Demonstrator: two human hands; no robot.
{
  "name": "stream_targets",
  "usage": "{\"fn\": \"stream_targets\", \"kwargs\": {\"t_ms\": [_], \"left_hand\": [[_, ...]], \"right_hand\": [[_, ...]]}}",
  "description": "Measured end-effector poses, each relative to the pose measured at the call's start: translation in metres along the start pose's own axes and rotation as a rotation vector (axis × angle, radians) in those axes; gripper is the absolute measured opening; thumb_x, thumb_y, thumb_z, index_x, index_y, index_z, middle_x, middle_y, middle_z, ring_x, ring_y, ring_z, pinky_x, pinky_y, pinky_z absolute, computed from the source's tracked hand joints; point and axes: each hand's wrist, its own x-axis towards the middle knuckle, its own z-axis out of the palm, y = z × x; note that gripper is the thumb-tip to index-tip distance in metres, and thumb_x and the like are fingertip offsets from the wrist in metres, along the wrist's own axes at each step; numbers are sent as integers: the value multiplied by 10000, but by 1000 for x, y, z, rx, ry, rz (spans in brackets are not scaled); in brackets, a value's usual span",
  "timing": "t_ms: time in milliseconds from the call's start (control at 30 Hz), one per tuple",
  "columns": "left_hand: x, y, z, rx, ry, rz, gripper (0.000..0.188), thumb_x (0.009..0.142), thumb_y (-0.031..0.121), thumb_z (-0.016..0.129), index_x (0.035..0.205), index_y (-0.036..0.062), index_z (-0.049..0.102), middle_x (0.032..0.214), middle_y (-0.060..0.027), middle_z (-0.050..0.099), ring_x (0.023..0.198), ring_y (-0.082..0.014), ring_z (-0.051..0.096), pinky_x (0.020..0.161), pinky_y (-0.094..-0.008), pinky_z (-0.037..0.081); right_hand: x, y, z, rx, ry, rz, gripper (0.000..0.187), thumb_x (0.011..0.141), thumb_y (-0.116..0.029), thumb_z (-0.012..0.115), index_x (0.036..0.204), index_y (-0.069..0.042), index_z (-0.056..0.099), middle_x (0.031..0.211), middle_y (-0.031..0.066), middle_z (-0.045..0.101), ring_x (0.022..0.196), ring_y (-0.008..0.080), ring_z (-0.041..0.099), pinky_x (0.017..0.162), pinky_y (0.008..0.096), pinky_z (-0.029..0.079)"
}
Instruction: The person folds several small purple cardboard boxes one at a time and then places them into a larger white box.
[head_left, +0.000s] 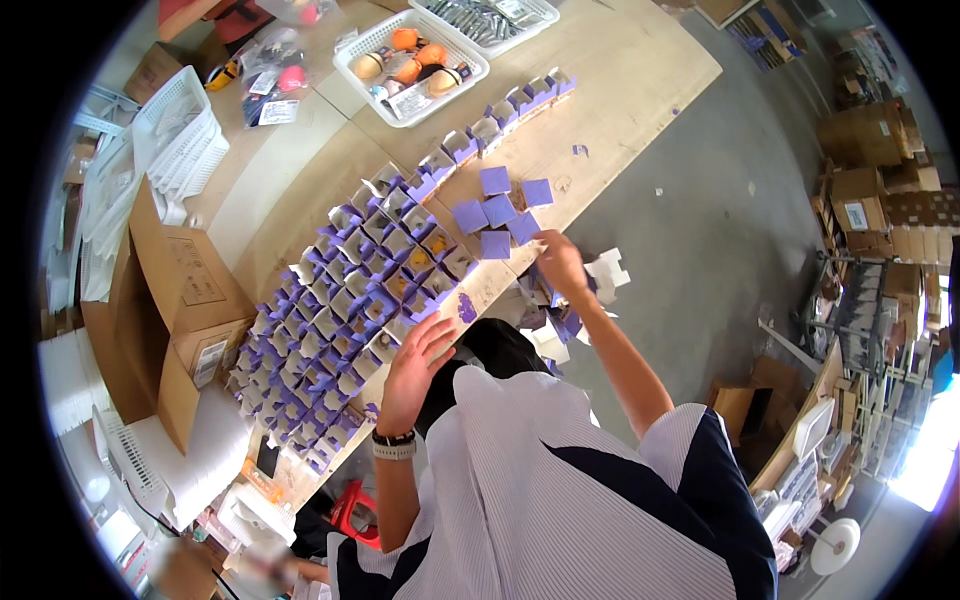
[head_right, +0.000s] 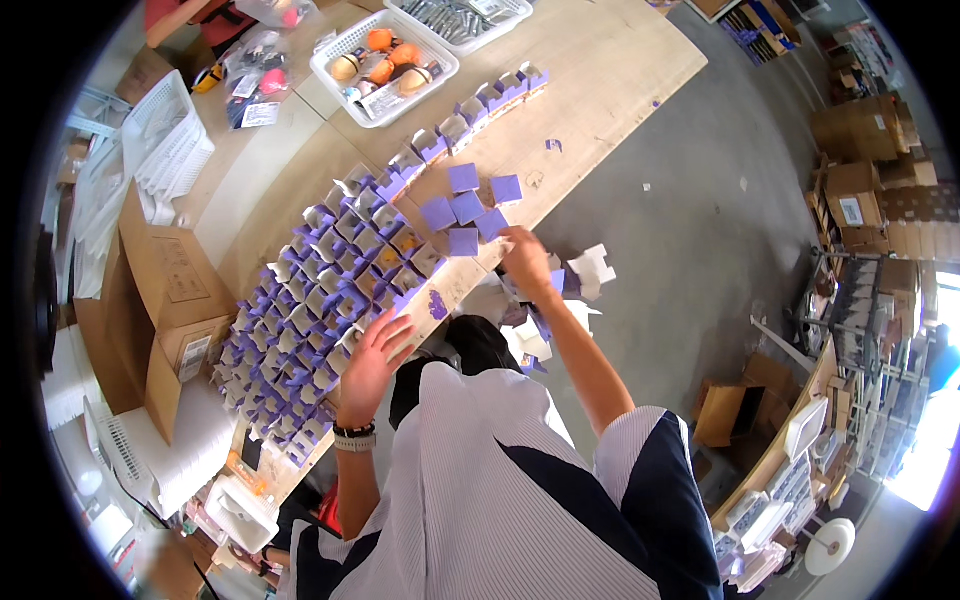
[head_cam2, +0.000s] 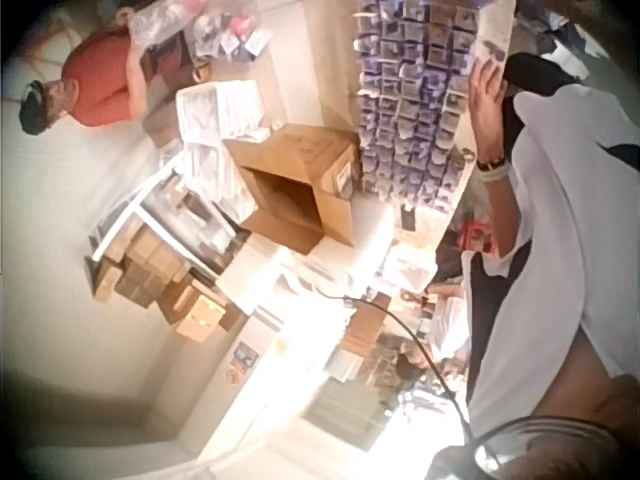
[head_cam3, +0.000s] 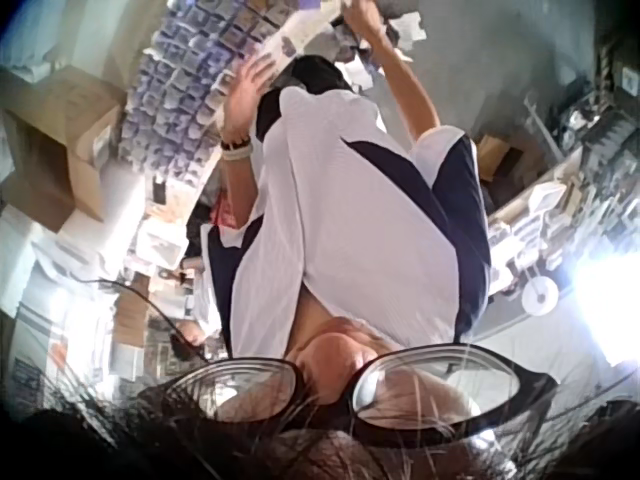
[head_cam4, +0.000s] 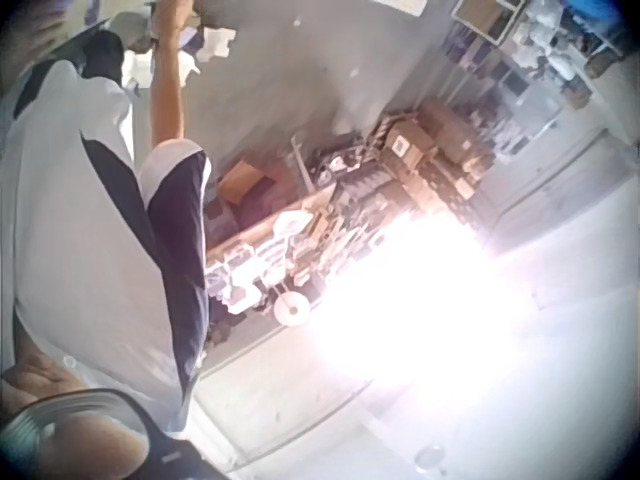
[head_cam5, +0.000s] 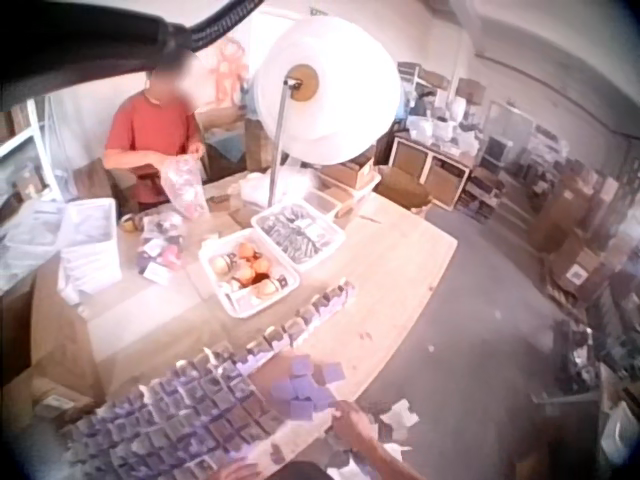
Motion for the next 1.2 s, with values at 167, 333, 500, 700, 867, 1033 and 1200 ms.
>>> {"fn": "stream_targets", "kwargs": {"t_ms": [167,333,500,700,867,1033,1200], "left_hand": [[-13,0,5,-1,0,65,683,1022,455,474,1544,34,347,1519,-163,458,1410,-309,439,1168,-456,340],[-18,-4,3,40,53,107,608,1034,443,496,1476,31,434,1472,-138,504,1365,-280,489,1139,-419,378],[-18,-22,5,362,252,182,521,1006,246,620,1450,22,464,1379,-115,574,1296,-257,548,1115,-400,399],[-9,8,46,973,432,547,688,843,42,748,1453,76,432,1520,-178,368,1331,-363,492,1023,-380,497],[-29,26,32,744,421,574,718,776,-48,788,1406,77,466,1448,-129,472,1317,-291,522,1006,-384,514],[-62,45,25,540,285,560,674,828,-39,742,1421,75,445,1521,-122,399,1278,-283,547,980,-386,538],[-89,43,12,286,266,487,544,913,-60,600,1416,58,435,1545,-131,358,1262,-250,543,940,-351,564]], "right_hand": [[20,-45,51,-435,-210,-289,495,747,-102,756,1206,-64,574,1215,117,589,1143,327,555,910,460,509],[18,-30,62,-595,-171,-263,550,709,-125,766,1210,-39,557,1211,144,570,1121,344,528,942,452,460],[0,-119,1,-269,-112,-140,679,732,-163,847,1304,-9,515,1212,174,544,1162,376,544,950,472,489],[-57,-236,-37,205,-399,-48,787,747,-203,896,1397,-46,482,1195,143,524,1076,263,601,779,348,597],[-58,-268,-47,625,-534,40,551,933,-104,717,1433,-43,491,1290,120,547,1160,240,586,822,341,591],[-61,-292,-45,702,-741,23,529,966,-36,650,1467,-47,482,1306,131,607,1167,221,633,912,329,573],[-86,-322,-37,601,-709,0,545,948,-15,658,1464,-51,484,1325,162,602,1173,257,654,865,349,609]]}}
